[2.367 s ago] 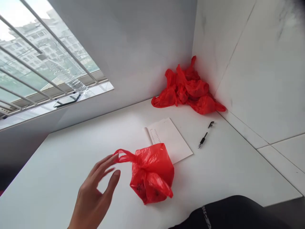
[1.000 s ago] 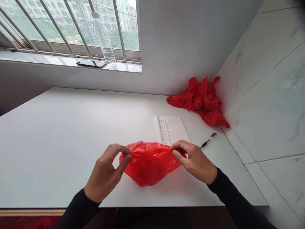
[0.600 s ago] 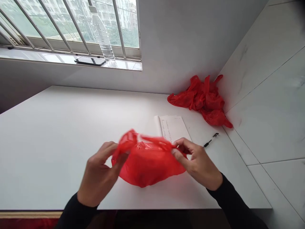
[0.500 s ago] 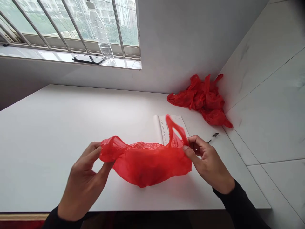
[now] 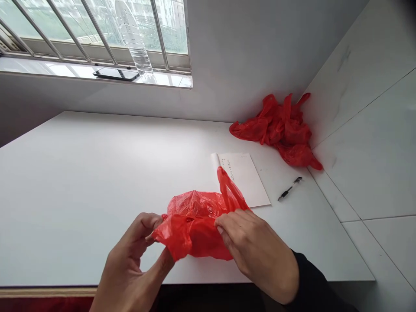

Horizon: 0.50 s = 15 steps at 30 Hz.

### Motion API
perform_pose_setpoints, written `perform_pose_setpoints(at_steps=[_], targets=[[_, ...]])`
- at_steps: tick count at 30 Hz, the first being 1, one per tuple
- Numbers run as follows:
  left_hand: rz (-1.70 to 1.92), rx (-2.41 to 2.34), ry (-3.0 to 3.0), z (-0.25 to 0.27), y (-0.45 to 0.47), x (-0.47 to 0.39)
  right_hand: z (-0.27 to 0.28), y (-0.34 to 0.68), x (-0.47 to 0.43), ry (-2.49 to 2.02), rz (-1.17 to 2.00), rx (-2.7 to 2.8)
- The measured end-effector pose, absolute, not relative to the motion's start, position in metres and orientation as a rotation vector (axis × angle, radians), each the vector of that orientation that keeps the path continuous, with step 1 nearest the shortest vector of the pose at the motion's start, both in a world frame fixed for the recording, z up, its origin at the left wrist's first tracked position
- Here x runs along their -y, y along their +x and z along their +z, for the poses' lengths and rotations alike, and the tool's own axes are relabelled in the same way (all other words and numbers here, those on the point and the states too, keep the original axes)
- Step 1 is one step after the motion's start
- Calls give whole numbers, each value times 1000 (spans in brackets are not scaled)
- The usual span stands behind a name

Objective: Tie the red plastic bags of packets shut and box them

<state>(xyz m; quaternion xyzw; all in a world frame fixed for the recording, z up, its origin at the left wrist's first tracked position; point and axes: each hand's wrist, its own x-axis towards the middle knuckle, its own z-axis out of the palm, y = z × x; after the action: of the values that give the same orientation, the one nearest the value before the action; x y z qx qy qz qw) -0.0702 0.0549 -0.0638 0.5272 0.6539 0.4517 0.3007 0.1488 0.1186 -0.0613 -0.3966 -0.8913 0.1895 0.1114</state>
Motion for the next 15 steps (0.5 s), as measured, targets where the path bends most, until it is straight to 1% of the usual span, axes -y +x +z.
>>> perform_pose_setpoints(at_steps=[4,7,9,12,15], targets=[[1206,-1785,1301,-60,-67,-58,-62,150,-114,-1296,614,2811],[1196,-1760,1323,-56,-66,-59,-62,147,-115,-1461,561,2968],[1175,-1719,1333,-55,-66,-59,-63,144,-119,-1580,526,2929],[1180,-1679,1338,-58,-67,-55,-65,142,-124,-1703,552,2738],[1230,-1750,1416,-62,-68,-51,-65,142,-126,-1629,598,2633]])
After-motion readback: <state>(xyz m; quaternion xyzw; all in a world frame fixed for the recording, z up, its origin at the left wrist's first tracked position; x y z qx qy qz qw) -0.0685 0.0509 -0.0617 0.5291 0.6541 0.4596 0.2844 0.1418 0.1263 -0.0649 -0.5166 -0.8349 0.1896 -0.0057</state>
